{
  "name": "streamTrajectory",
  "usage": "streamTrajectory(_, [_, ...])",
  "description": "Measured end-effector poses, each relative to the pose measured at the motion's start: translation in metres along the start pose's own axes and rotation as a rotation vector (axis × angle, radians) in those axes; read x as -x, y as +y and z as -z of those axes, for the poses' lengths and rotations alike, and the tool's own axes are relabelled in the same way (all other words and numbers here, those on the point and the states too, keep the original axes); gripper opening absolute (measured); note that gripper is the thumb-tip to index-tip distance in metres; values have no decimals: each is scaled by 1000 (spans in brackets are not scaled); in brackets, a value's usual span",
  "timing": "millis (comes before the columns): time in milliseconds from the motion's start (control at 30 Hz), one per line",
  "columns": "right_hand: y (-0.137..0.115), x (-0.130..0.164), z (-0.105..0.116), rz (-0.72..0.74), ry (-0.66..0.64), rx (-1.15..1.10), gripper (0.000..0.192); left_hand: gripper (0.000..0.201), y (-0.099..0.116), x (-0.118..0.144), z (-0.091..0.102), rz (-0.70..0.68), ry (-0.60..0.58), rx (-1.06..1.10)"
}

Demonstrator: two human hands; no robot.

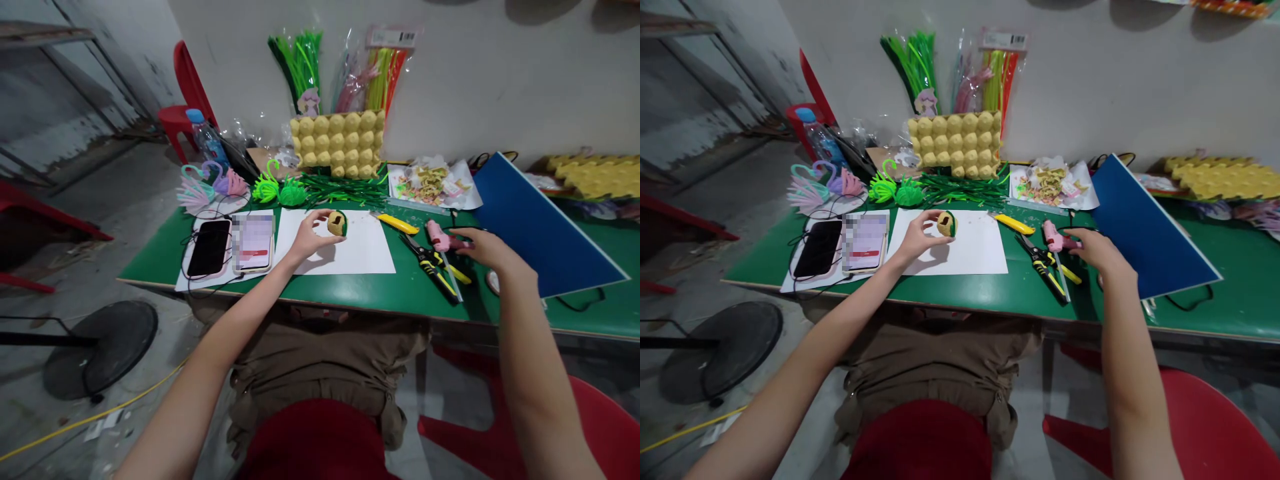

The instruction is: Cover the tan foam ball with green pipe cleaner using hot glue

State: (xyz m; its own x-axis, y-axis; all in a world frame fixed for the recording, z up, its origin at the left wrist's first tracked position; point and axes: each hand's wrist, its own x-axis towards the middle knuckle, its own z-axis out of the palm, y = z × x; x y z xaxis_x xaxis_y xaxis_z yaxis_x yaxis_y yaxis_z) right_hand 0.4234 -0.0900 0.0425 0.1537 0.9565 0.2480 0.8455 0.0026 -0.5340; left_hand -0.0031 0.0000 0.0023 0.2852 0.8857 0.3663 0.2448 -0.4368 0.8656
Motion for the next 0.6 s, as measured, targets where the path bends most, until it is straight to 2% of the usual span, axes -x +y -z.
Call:
streamTrajectory(67, [-24, 10, 1, -160, -15, 220, 25, 61, 2, 0, 0, 0, -10, 5])
streamTrajectory(133, [-60, 22, -5, -106, 69, 217, 14, 60, 3, 1, -1, 3, -24, 9])
streamTrajectory(233, [-121, 40, -34, 111, 144, -173, 12, 60, 4, 0, -1, -2, -32, 30])
streamTrajectory(367, [-189, 52, -91, 192, 268, -427, 17, 63, 3, 1, -2, -69, 13, -20])
streamTrajectory(467, [-214, 51, -124, 186, 303, -547, 19, 64, 2, 2, -2, -118, 55, -83])
streamTrajectory(600, [-220, 44, -147, 155, 311, -594, 22, 61, 2, 3, -2, -165, 104, -109])
